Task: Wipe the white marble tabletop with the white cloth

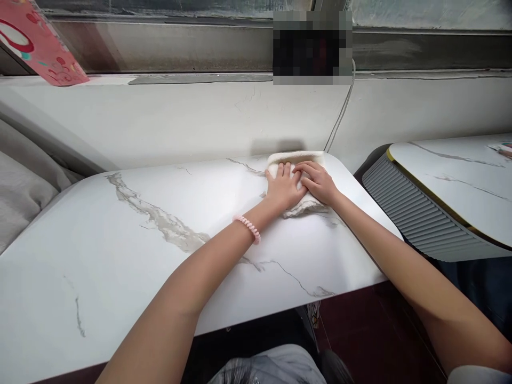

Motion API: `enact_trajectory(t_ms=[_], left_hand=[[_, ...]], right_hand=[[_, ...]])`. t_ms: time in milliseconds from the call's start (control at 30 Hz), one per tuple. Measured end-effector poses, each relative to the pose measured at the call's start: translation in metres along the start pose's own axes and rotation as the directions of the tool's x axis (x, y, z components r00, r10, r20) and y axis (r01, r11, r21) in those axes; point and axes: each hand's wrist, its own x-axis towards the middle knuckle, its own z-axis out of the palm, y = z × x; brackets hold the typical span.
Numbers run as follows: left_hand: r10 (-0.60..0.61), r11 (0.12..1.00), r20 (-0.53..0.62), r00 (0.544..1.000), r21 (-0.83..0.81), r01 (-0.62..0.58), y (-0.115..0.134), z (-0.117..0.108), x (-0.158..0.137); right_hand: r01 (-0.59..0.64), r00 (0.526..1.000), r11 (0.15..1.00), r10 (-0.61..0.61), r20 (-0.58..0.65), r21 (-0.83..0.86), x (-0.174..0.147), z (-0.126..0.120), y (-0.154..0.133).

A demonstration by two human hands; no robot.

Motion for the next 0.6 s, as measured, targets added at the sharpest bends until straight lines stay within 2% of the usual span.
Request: enact_trajectory(t_ms=[400, 600], left_hand=[[0.116, 0.993, 0.011, 0.993, 0.016, -0.117, 0.065, 0.011, -0.093], [0.172, 0.985, 0.047, 0.984, 0.009, -0.173, 0.076, 0.013, -0.12]], right_hand=[[-0.011, 0.998, 0.998, 0.014, 0.063, -0.055, -0.112, -0.047, -0.057], [-0.037, 0.998, 0.997, 0.039, 0.042, -0.064, -0.143, -0.052, -0.08]])
